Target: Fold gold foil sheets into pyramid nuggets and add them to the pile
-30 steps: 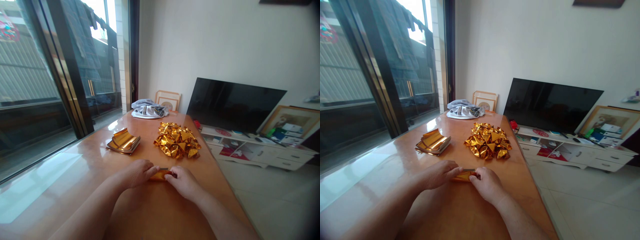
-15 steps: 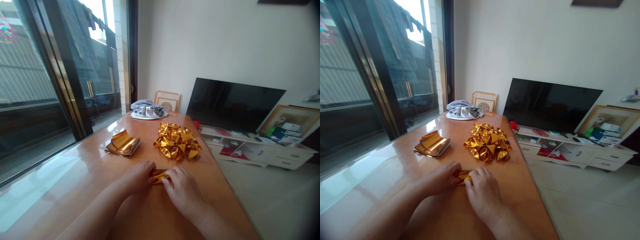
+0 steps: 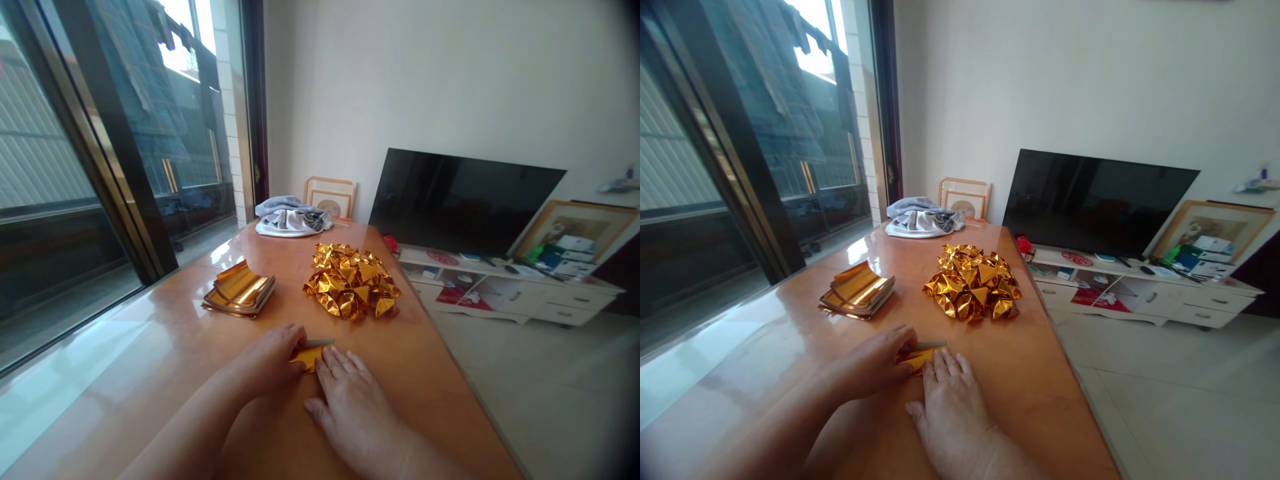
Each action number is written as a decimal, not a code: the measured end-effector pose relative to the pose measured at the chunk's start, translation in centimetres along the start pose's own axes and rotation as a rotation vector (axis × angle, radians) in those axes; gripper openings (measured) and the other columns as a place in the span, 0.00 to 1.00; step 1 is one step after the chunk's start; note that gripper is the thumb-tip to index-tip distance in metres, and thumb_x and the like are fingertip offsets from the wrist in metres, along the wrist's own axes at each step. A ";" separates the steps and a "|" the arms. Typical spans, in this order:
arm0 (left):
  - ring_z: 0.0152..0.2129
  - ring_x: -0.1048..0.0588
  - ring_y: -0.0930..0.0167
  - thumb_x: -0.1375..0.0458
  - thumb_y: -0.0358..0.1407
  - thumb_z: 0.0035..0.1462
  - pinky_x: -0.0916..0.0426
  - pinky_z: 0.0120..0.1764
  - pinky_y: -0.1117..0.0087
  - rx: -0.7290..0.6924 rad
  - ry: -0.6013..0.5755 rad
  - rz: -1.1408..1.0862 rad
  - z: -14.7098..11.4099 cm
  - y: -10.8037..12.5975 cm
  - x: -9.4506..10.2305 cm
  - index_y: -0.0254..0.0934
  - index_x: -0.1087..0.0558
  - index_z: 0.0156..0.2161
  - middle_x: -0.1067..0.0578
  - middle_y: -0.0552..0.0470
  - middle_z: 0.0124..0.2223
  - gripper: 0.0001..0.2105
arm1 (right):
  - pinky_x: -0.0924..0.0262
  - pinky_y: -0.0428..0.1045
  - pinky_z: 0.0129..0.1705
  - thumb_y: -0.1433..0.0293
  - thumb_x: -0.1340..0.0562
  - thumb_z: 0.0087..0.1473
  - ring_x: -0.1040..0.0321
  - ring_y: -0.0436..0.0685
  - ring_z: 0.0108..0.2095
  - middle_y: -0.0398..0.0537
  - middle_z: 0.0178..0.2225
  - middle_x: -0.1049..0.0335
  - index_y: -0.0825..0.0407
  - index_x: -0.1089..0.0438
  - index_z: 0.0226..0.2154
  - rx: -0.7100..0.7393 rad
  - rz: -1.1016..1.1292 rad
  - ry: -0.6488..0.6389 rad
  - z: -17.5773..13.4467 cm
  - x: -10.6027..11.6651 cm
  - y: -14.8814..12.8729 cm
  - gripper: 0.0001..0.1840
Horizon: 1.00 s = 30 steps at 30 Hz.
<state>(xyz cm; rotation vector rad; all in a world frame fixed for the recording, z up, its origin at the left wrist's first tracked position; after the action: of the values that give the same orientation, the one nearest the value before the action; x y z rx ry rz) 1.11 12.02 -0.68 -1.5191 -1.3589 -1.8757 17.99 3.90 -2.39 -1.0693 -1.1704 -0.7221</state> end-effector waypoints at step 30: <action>0.32 0.29 0.70 0.46 0.29 0.49 0.37 0.32 0.72 0.055 -0.038 -0.167 0.2 -2.3 -0.2 0.40 0.32 0.41 0.26 0.53 0.38 0.12 | 0.64 0.67 0.70 0.56 0.41 0.62 0.43 0.67 0.65 0.59 0.64 0.37 0.53 0.34 0.61 0.064 0.001 0.029 0.0 0.5 0.6 0.29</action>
<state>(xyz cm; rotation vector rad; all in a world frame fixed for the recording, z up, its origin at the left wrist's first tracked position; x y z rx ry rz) -0.49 13.20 -1.87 -1.4619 -1.5853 -1.8974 18.65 4.19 -2.06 -1.0034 -1.1602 -0.6927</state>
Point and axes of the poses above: each hand's wrist, its own z-axis towards the middle knuckle, its own x-axis out of the back of the hand, y = z × x, the point moved 2 cm from there along z, towards the middle knuckle
